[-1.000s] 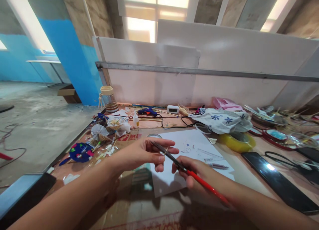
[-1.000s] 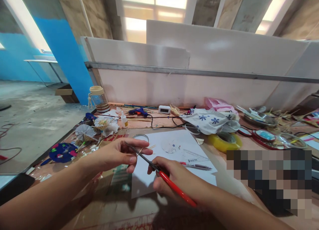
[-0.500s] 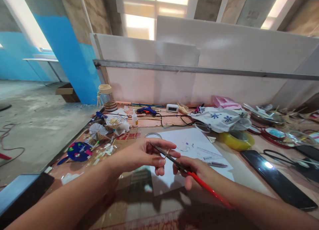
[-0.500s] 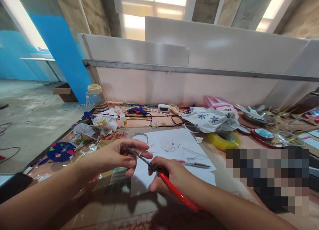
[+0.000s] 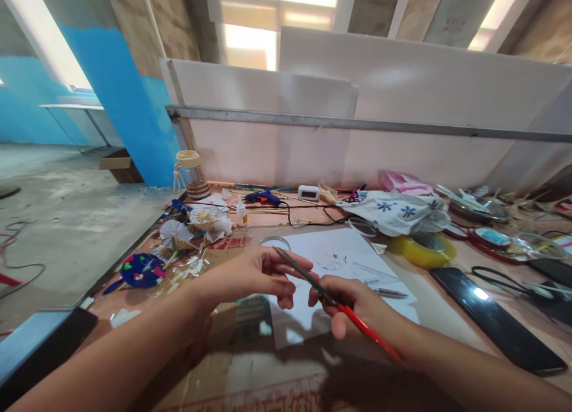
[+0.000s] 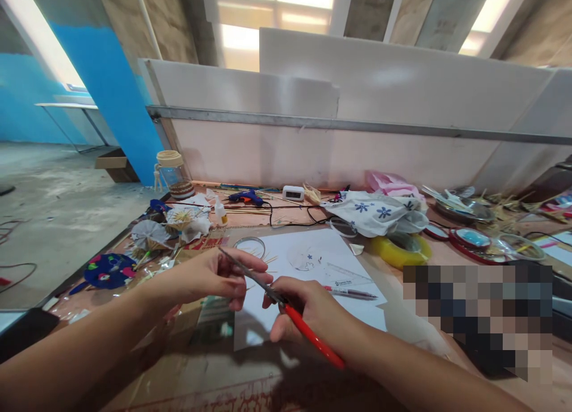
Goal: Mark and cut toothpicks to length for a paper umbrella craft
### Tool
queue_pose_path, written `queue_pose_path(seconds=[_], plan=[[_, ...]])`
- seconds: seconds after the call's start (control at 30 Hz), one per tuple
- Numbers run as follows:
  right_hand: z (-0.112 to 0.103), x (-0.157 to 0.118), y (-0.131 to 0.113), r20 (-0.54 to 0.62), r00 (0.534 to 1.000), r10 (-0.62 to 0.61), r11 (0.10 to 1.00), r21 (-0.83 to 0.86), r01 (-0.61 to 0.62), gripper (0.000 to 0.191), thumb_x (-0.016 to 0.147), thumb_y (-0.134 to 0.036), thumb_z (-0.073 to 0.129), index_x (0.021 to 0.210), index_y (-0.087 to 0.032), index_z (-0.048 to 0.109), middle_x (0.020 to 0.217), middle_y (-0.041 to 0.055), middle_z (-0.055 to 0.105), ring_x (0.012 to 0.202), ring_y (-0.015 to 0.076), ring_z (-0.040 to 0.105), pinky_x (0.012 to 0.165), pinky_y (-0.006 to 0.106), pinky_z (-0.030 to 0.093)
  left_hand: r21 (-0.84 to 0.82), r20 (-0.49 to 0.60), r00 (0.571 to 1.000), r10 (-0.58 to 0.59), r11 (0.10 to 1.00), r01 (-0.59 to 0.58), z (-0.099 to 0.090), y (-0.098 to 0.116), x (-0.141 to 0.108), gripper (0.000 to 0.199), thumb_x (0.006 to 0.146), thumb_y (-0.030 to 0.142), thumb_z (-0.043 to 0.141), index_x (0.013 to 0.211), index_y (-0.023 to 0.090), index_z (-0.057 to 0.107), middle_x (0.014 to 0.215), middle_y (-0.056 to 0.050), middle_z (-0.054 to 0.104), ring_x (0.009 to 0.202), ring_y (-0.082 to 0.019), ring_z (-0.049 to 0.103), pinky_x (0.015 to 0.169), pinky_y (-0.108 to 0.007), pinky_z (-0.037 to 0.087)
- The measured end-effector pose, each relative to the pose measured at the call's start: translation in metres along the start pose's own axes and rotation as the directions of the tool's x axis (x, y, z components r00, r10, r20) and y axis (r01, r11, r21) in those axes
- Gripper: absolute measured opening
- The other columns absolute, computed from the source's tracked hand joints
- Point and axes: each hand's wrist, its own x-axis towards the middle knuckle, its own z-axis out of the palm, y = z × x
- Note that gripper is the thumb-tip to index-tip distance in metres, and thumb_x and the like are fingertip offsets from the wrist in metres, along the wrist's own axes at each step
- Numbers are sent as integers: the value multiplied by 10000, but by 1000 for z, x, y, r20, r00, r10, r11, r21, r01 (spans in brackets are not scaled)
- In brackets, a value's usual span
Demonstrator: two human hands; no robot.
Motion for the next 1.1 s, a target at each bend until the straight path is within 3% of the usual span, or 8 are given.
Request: queue_pose_path(seconds=[0.07, 0.13, 0.23, 0.37, 0.57, 0.7, 0.83, 1.1], plan=[[-1, -1, 1, -56, 997, -56, 997, 54, 59, 668, 650, -784, 689, 939, -183, 642, 624, -61, 408, 578, 108, 308, 549, 244, 243, 205, -84, 996, -2, 979, 19, -9, 2, 0, 392, 805, 276, 734, 1184, 204, 660, 1187, -117, 721, 685, -119, 691, 669, -269, 551], [-2, -2, 5, -110, 988, -108, 988, 94, 119, 698, 641, -796, 675, 982, -188, 642, 644, -57, 397, 589, 110, 301, 549, 248, 238, 466, -240, 970, 43, 881, 77, -22, 6, 2, 397, 837, 324, 669, 1211, 192, 648, 1202, -107, 713, 745, -136, 697, 717, -287, 560], [-2, 0, 12, -154, 979, -136, 978, 136, 157, 686, 676, -785, 666, 1010, -187, 630, 686, -44, 389, 607, 115, 308, 545, 248, 241, 611, -343, 936, 84, 777, 154, -41, 10, 9, 350, 841, 288, 615, 1157, 151, 680, 1123, -105, 740, 803, -169, 705, 767, -295, 546], [-3, 5, 18, -144, 986, -80, 976, 191, 107, 598, 755, -707, 674, 1040, -185, 608, 703, -46, 370, 580, 100, 271, 513, 236, 233, 741, -388, 915, 112, 628, 237, -52, 10, 24, 314, 788, 212, 612, 1077, 164, 725, 952, -61, 775, 762, -188, 698, 704, -269, 509], [-5, 5, 10, -108, 986, -129, 979, 143, 144, 534, 804, -651, 666, 1024, -168, 605, 708, -46, 379, 576, 89, 282, 495, 219, 232, 889, -349, 924, 154, 365, 275, -56, 4, 35, 310, 760, 135, 593, 1004, 216, 766, 964, -47, 779, 873, -206, 677, 772, -267, 467], [-8, 4, 9, -130, 983, -131, 974, 169, 152, 490, 829, -614, 665, 1040, -176, 608, 709, -48, 377, 566, 82, 279, 486, 215, 230, 937, -314, 933, 179, 216, 274, -49, 3, 34, 282, 824, 169, 571, 1026, 223, 760, 979, -55, 766, 893, -215, 666, 796, -291, 467], [-12, 4, 10, -129, 981, -146, 967, 189, 169, 487, 837, -610, 663, 1070, -187, 610, 714, -49, 375, 553, 75, 282, 478, 208, 246, 972, -234, 942, 241, 84, 220, -26, -2, 33, 228, 910, 257, 553, 966, 208, 769, 955, -85, 710, 954, -232, 625, 857, -328, 451], [-16, 4, 8, -145, 972, -186, 964, 165, 209, 481, 851, -619, 643, 1072, -191, 623, 701, -50, 387, 543, 72, 313, 477, 206, 282, 966, -202, 948, 246, -107, 233, 3, -21, 45, 214, 908, 264, 576, 914, 123, 737, 921, -132, 646, 948, -281, 591, 821, -380, 458]])
